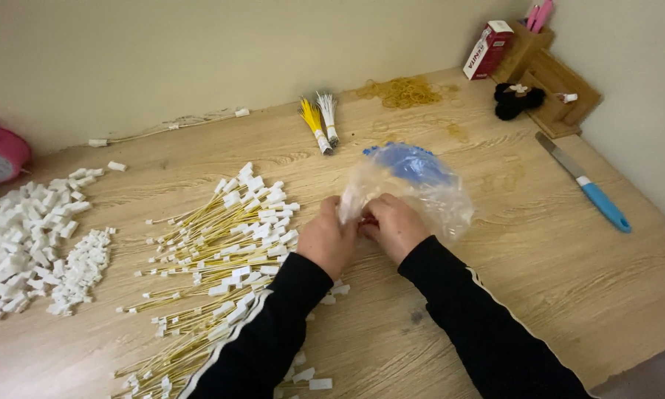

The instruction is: The person is manually assembling small white plastic connectors onto yellow wires and later places small blue components into a plastic bag.

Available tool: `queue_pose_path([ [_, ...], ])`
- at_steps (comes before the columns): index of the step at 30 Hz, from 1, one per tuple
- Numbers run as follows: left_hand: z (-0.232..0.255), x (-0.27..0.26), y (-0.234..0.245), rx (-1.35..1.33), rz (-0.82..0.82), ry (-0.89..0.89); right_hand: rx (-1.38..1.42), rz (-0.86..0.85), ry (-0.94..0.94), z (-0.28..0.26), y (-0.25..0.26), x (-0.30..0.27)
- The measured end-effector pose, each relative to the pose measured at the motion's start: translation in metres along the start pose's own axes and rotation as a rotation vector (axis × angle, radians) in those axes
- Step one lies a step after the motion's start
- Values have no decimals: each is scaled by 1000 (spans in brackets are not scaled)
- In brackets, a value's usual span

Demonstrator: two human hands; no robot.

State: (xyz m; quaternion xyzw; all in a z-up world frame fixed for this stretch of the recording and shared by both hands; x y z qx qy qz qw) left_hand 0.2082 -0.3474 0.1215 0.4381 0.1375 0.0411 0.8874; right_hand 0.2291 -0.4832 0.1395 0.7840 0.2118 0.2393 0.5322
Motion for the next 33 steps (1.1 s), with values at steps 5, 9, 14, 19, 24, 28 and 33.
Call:
queue_pose_path([
  [5, -6, 25, 14, 202, -10, 22, 139, 59, 2, -18, 18, -9],
  [9, -18, 45, -4, 255, -11, 1, 105, 109, 122, -37, 27, -7],
  [14, -8, 28, 6, 265, -94, -1, 9, 27, 31, -14, -4, 7],
  [19, -6, 65, -23, 284, -106, -18, 78, -28, -58, 11, -21, 19],
  [24, 3, 88, -43, 312, -137, -43, 155, -60, -166, 18, -16, 20],
  [28, 17, 85, -37, 373, -102, -74, 230, -51, -185, 22, -20, 21],
  [33, 40, 55, -10, 269, -168, -95, 260, -45, -230, 26, -7, 12],
])
Point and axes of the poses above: each hand's wrist, its own x-axis towards the middle knuckle, its own y-axis out of the back of the hand, z = x × y, the point moved 7 cm from there along x, towards the middle knuckle, and after that the axes turned 11 degrees about y, right-handed, at the moved point
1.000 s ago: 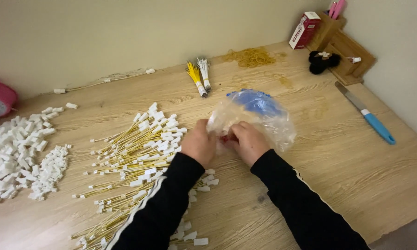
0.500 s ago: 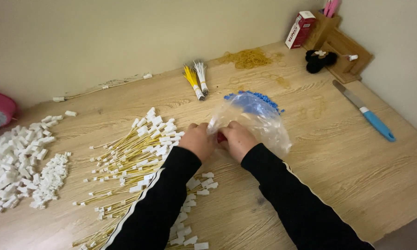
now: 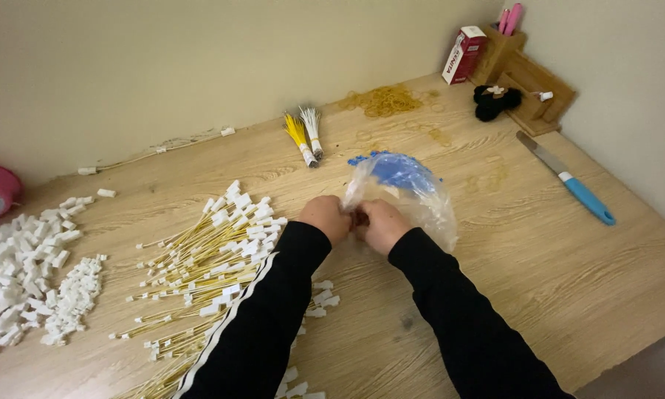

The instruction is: The person is manually assembling small white plastic connectors onto yellow wires and later places small blue components into a plastic bag.

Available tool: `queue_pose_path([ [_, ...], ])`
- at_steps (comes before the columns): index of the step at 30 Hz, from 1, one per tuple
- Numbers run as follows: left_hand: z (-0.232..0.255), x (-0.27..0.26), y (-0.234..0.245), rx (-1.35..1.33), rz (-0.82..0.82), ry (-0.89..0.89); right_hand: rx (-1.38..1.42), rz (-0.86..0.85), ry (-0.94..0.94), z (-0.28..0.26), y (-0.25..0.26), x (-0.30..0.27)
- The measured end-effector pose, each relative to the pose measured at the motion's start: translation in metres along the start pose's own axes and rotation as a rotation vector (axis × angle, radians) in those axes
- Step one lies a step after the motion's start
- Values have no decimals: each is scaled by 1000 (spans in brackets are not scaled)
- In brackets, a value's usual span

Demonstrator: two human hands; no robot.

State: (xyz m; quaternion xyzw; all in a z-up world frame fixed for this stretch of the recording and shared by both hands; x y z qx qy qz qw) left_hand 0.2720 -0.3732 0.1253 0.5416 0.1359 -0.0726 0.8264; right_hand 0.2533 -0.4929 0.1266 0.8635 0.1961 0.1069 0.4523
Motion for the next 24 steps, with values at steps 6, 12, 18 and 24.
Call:
queue_pose_path([
  [6, 7, -8, 4, -292, -53, 65, 563, 83, -235, 1, 10, -23],
  [12, -2, 18, -15, -537, -76, 61, 999, 281, -218, 15, 10, -24],
  [18, -22, 24, -13, -449, -38, 194, 1094, 329, -263, 36, 23, -24],
  [24, 5, 45, -37, -539, -107, 195, 979, 312, -233, 28, 73, -29],
])
Point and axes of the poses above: each hand's wrist, its own x-axis towards the middle knuckle, its own y-axis out of the back of the hand, z = x × y, the point moved 7 cm from there along x, towards the middle knuckle, and after that the axes turned 11 degrees about y, right-handed, at the moved point
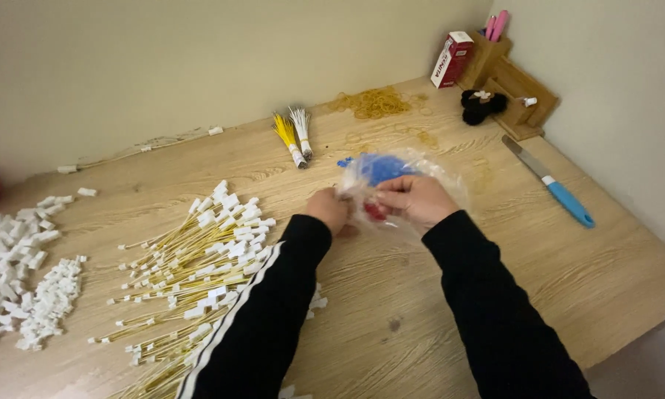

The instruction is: The person is manually assembling small white plastic connectors onto yellow wires and later places small blue components into a plastic bag.

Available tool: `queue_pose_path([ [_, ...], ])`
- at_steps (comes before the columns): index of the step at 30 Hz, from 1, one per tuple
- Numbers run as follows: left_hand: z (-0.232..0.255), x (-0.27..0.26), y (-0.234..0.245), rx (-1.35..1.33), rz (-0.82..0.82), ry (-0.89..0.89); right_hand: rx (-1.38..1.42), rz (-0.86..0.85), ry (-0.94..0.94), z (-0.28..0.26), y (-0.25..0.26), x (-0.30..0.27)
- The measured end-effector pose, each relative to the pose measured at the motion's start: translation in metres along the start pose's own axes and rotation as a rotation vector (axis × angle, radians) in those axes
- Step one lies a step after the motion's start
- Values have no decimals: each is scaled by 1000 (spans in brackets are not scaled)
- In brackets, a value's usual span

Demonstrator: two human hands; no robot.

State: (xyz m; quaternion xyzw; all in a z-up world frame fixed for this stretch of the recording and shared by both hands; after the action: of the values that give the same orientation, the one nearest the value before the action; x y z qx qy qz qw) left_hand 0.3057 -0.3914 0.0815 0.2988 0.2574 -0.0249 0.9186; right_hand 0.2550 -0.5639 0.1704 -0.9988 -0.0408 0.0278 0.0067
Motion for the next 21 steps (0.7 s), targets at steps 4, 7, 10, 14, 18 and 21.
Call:
queue_pose_path([
  [4, 23, 33, -17, -97, 26, -43, 54, 5, 66, -35, -4, -10],
  [7, 44, 33, -11, -177, 21, -94, -40, -48, 47, -51, -19, -33],
  [10, 67, -15, 16, -265, -53, -119, -185, -188, 12, -7, -33, -28],
  [14, 66, -42, 47, -121, -14, -169, -894, -390, 101, 30, -59, -9],
  [18, 43, -40, 86, 86, 122, -316, -1059, -382, 167, 72, -76, 19],
  [21, 20, -98, 123, 193, 199, -458, -1233, -345, 323, 73, -87, 30],
])
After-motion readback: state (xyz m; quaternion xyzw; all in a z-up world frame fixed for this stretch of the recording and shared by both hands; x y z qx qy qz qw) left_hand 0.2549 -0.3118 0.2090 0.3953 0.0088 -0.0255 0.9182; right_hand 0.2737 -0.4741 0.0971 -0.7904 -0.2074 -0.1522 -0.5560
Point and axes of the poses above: each hand's wrist, its own x-axis towards the middle knuckle, its own y-axis out of the back of the hand, z = x × y, the point moved 7 cm from there along x, towards the middle knuckle, and after that the axes turned 11 degrees about y, right-handed, at the moved point
